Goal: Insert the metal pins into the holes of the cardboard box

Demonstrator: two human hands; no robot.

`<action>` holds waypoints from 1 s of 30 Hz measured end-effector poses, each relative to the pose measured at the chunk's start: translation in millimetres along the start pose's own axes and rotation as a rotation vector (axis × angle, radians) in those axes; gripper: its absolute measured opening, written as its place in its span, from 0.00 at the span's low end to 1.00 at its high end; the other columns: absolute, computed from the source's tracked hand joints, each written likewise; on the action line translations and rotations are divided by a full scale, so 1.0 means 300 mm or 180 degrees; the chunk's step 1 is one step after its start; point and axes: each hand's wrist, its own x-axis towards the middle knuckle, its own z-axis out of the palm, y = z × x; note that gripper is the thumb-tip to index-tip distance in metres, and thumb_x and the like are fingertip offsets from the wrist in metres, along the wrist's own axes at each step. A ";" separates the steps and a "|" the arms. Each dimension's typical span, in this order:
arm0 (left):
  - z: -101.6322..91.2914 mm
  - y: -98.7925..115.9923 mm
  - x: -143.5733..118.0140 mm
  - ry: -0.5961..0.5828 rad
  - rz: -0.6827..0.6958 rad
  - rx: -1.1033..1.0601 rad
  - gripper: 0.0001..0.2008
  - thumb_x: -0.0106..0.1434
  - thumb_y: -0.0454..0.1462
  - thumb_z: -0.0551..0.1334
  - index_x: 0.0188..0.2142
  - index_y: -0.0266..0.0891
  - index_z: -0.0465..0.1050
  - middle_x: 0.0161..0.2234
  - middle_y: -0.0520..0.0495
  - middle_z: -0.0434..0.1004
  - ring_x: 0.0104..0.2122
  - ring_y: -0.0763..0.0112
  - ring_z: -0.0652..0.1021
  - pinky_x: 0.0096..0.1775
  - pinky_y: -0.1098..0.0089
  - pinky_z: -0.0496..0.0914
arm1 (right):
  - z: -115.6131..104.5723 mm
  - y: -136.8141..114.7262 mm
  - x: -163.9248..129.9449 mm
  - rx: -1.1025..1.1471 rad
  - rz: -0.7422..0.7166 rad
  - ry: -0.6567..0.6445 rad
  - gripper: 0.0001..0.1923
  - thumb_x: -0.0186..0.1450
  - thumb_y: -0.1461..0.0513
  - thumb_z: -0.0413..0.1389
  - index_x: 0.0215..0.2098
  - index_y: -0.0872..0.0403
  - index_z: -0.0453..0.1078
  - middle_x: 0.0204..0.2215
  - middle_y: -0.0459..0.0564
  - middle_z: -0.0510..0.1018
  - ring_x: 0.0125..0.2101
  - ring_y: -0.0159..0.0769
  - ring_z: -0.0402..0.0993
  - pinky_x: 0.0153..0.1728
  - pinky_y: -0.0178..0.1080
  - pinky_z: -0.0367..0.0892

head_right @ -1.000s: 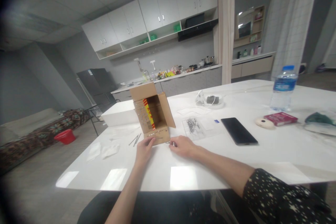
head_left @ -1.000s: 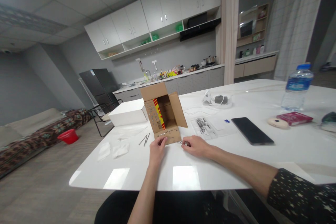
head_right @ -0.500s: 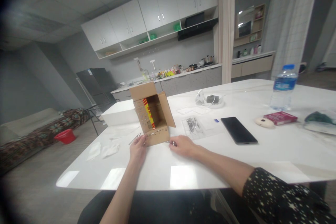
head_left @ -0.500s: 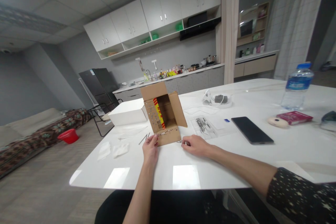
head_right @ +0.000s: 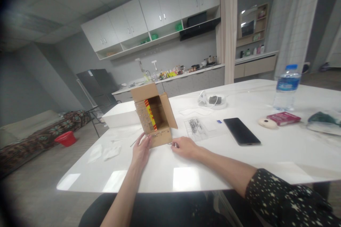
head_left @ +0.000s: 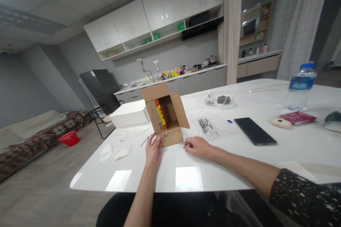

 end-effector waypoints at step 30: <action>0.081 -0.010 -0.026 -0.0515 0.1215 0.2204 0.15 0.55 0.45 0.66 0.36 0.36 0.75 0.35 0.42 0.81 0.37 0.64 0.80 0.44 0.64 0.73 | 0.009 0.004 0.006 -0.0139 0.0019 -0.0072 0.13 0.63 0.58 0.51 0.37 0.51 0.77 0.31 0.47 0.81 0.31 0.36 0.73 0.30 0.35 0.56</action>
